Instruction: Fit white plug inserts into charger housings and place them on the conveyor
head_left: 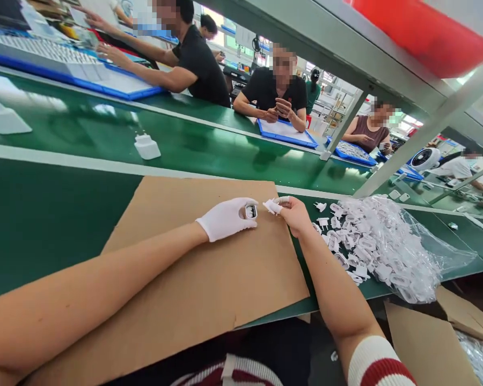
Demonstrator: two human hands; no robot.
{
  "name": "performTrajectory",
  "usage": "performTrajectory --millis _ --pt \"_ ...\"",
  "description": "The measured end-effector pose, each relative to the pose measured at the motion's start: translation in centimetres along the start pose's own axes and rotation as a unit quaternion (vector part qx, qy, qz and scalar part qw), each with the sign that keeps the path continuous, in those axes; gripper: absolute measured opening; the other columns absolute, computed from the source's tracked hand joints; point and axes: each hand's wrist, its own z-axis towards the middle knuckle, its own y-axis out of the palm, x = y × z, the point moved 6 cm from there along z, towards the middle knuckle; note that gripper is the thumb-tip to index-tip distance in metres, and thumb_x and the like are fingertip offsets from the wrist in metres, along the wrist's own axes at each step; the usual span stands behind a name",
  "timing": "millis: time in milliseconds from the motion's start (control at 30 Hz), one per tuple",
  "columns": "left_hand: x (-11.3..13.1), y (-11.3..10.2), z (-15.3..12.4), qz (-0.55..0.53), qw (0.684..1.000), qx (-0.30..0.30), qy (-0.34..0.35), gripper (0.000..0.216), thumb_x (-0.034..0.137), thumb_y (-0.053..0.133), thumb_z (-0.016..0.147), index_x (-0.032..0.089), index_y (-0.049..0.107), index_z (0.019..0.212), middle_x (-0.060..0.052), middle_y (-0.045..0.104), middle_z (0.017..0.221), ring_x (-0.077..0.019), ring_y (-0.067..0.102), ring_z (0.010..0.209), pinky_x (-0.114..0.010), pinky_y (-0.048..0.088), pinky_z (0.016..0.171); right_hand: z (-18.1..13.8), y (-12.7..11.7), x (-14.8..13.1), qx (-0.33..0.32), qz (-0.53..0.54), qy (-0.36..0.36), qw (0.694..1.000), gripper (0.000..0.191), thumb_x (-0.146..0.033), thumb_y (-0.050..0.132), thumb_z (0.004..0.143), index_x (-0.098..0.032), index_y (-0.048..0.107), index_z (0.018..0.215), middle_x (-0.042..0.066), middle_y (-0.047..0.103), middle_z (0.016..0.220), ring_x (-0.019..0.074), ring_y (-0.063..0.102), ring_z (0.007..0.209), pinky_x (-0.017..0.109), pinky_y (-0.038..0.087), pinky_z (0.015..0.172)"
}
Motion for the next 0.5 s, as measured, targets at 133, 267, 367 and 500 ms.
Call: performTrajectory --millis 133,267,367,500 --pt "-0.6 0.4 0.0 -0.030 0.999 0.011 -0.041 0.054 0.049 0.086 0.060 0.026 0.070 0.106 0.002 0.076 0.095 -0.0239 0.072 0.091 -0.031 0.056 0.083 -0.3 0.7 0.0 -0.003 -0.017 -0.028 0.999 0.047 -0.035 0.089 0.061 -0.021 0.066 0.100 0.003 0.076 0.093 0.0179 0.072 0.084 0.032 0.058 0.081" --pt "-1.1 0.5 0.1 -0.054 0.997 0.031 -0.047 0.047 0.052 0.084 0.062 0.028 0.071 0.100 0.004 0.077 0.092 -0.0234 0.072 0.090 -0.031 0.056 0.084 -0.8 1.0 -0.7 -0.017 -0.252 -0.070 0.965 0.028 -0.023 0.076 0.075 -0.024 0.072 0.103 0.002 0.077 0.096 0.0200 0.071 0.087 0.038 0.056 0.091" --pt "-1.3 0.6 0.1 -0.076 0.995 0.031 -0.050 0.041 0.050 0.082 0.064 0.030 0.073 0.098 0.005 0.077 0.093 -0.0228 0.072 0.091 -0.029 0.056 0.083 -1.2 0.6 -1.9 0.003 -0.348 -0.109 0.931 0.021 -0.019 0.064 0.082 -0.025 0.074 0.100 0.002 0.077 0.102 0.0207 0.068 0.088 0.038 0.054 0.090" --pt "-1.5 0.6 0.0 -0.091 0.994 0.024 -0.059 0.038 0.049 0.080 0.065 0.031 0.074 0.098 0.006 0.078 0.094 -0.0222 0.072 0.092 -0.029 0.055 0.083 -1.3 0.3 -1.8 -0.005 -0.301 -0.088 0.950 0.016 -0.032 0.073 0.079 -0.023 0.070 0.093 0.001 0.074 0.092 0.0183 0.065 0.079 0.031 0.053 0.076"
